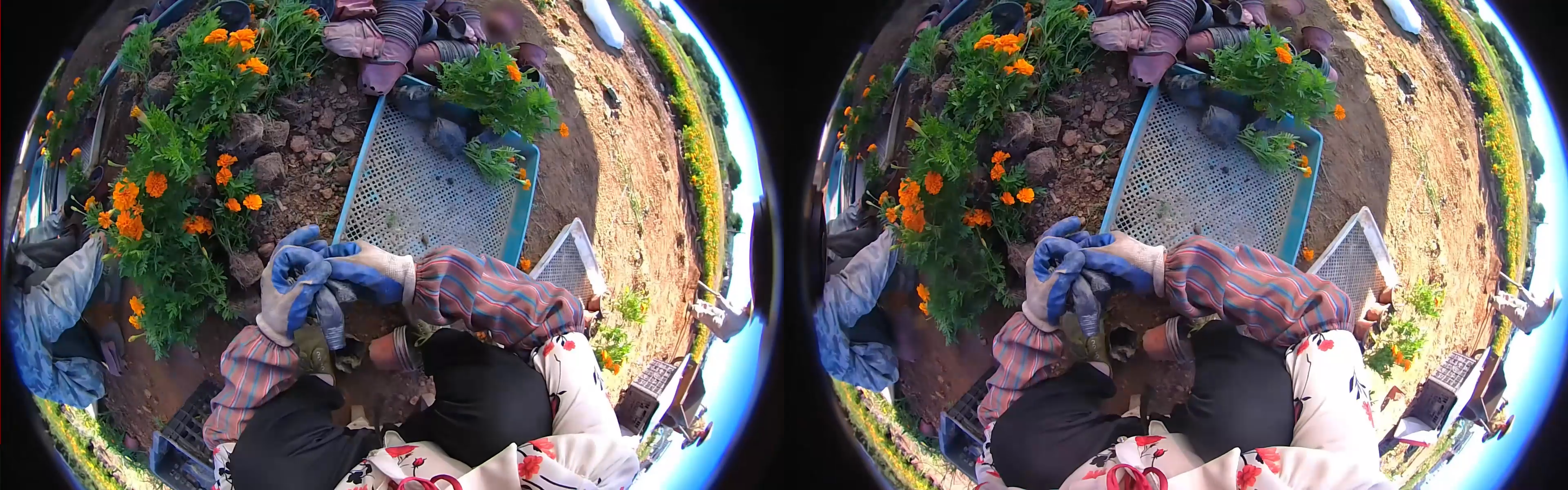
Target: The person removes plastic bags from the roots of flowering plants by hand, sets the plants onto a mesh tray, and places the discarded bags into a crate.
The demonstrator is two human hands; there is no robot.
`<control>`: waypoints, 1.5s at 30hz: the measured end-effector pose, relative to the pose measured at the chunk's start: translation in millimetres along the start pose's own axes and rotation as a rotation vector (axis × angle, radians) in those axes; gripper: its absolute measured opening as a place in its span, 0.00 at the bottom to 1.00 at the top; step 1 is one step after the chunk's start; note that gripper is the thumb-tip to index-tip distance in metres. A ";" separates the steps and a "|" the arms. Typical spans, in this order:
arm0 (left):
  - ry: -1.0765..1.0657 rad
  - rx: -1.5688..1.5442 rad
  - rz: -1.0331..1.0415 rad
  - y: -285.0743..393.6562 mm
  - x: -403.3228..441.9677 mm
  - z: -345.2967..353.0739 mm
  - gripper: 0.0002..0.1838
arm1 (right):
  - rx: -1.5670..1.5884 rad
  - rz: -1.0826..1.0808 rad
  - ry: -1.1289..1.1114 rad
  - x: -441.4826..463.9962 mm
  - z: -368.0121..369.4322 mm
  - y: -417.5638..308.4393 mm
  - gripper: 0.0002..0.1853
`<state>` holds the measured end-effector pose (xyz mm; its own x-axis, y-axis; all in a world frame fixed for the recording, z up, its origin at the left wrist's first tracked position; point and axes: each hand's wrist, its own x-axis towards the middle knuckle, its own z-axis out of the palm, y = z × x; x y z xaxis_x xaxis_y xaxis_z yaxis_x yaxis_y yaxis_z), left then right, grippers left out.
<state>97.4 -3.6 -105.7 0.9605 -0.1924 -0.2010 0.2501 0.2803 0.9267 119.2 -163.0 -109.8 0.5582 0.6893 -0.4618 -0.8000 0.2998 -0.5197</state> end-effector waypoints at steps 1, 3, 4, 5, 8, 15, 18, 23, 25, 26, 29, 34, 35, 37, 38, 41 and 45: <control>-0.006 0.002 0.000 -3.6 1.2 2.2 0.05 | 0.089 -0.026 -0.093 -7.3 -5.1 -2.2 0.13; -0.008 -0.056 -0.048 -8.8 5.5 4.7 0.03 | -0.108 -0.051 0.058 -14.7 -32.2 -12.2 0.10; -0.014 -0.054 -0.052 -7.7 6.3 0.7 0.03 | 0.056 0.081 0.242 -24.6 -36.7 -29.8 0.10; -0.020 -0.182 -0.158 -5.8 6.4 -7.0 0.04 | 0.247 -0.037 0.156 -24.6 -66.4 -35.8 0.11; -0.014 -0.298 -0.259 -11.5 3.9 -19.8 0.03 | 0.452 -0.389 0.573 -25.8 -173.3 -43.9 0.15; -0.019 -0.149 -0.371 -1.4 3.7 -20.0 0.22 | 0.214 -0.451 1.213 -6.0 -221.1 -83.5 0.15; -0.107 -0.214 -0.298 -3.0 1.1 -25.9 0.21 | -0.128 -0.407 1.245 -3.8 -223.5 -82.7 0.15; -0.097 -0.088 -0.369 -3.0 0.9 -24.5 0.25 | -0.096 -0.490 0.866 -24.3 -145.8 -43.1 0.08; -0.105 -0.095 -0.418 -4.2 1.4 -17.0 0.25 | -0.237 -0.420 0.792 -33.2 -102.0 -30.0 0.13; -0.123 -0.095 -0.465 -3.8 0.6 -14.7 0.26 | -0.340 -0.399 0.755 -34.6 -87.8 -20.2 0.14; -0.192 -0.072 -0.154 -6.9 3.2 -0.4 0.30 | -0.661 -0.427 0.484 -38.6 -41.1 3.0 0.12; -0.130 -0.397 -0.269 6.1 -11.0 -10.9 0.26 | -0.514 -0.255 0.374 -38.6 -13.4 17.2 0.15; -0.157 -0.349 -0.247 2.6 -12.1 -15.1 0.25 | -0.410 -0.219 0.384 -35.5 -18.9 17.9 0.15; -0.210 -0.296 -0.240 11.0 -11.0 -10.1 0.24 | -0.239 -0.183 0.347 -32.0 -25.5 21.1 0.17; -0.211 -0.307 -0.249 -2.8 -9.6 -9.6 0.24 | -0.237 -0.173 0.357 -31.3 -26.3 23.2 0.17; -0.109 -0.188 -0.089 -23.8 -3.1 -7.4 0.25 | 0.231 -0.218 0.162 -16.0 -31.4 35.7 0.16; 0.086 -0.123 -0.303 -20.3 -3.2 -25.5 0.16 | 0.291 -0.187 0.065 -7.6 -24.1 22.4 0.18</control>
<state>92.3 15.3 -132.0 0.8456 -0.2064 -0.4923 0.5338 0.3352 0.7763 102.3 -177.4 -135.3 0.7067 0.5638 -0.4274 -0.7062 0.5989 -0.3776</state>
